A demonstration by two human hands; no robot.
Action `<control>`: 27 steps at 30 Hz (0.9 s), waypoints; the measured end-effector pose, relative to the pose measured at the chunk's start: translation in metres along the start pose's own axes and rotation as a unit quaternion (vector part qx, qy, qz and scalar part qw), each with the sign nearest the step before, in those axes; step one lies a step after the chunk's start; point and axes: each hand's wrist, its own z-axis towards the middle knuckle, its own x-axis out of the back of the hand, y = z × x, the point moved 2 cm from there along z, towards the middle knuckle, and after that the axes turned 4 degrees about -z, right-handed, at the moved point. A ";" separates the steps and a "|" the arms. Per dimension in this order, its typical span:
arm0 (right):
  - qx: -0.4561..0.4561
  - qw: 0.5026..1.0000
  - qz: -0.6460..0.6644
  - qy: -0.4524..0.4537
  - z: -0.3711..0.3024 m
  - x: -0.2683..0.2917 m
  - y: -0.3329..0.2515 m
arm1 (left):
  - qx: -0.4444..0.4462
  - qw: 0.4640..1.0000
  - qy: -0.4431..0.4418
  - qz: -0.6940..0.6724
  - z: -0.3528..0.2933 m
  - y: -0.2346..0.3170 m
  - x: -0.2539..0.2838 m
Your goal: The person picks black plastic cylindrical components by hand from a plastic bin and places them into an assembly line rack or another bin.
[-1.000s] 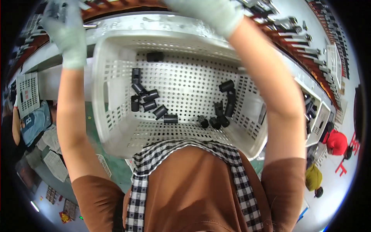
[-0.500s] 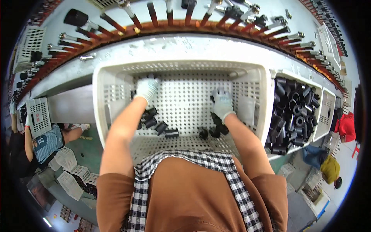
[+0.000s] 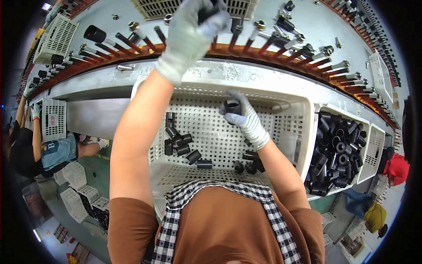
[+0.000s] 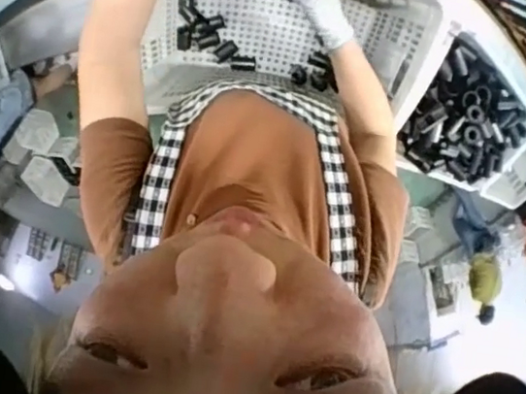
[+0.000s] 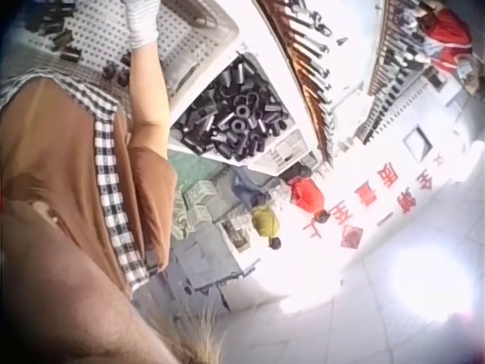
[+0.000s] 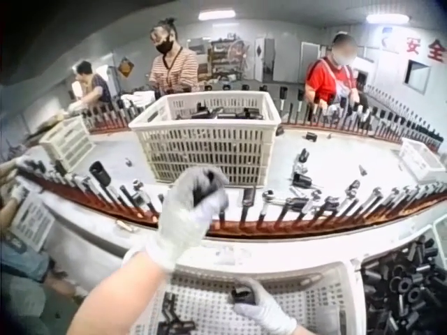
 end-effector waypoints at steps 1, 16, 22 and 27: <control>0.007 0.998 0.060 -0.025 0.001 0.000 -0.020 | 0.037 0.999 0.009 -0.030 0.015 -0.007 -0.003; 0.208 0.943 -0.082 0.246 0.113 0.115 -0.170 | -0.056 0.942 0.201 0.261 0.008 -0.102 0.118; 0.313 0.920 -0.038 0.232 0.162 0.102 -0.128 | -0.027 0.985 0.153 0.072 0.028 -0.133 0.169; 0.295 0.920 -0.033 0.254 0.162 0.037 -0.131 | -0.009 0.873 0.242 0.424 0.010 -0.116 0.207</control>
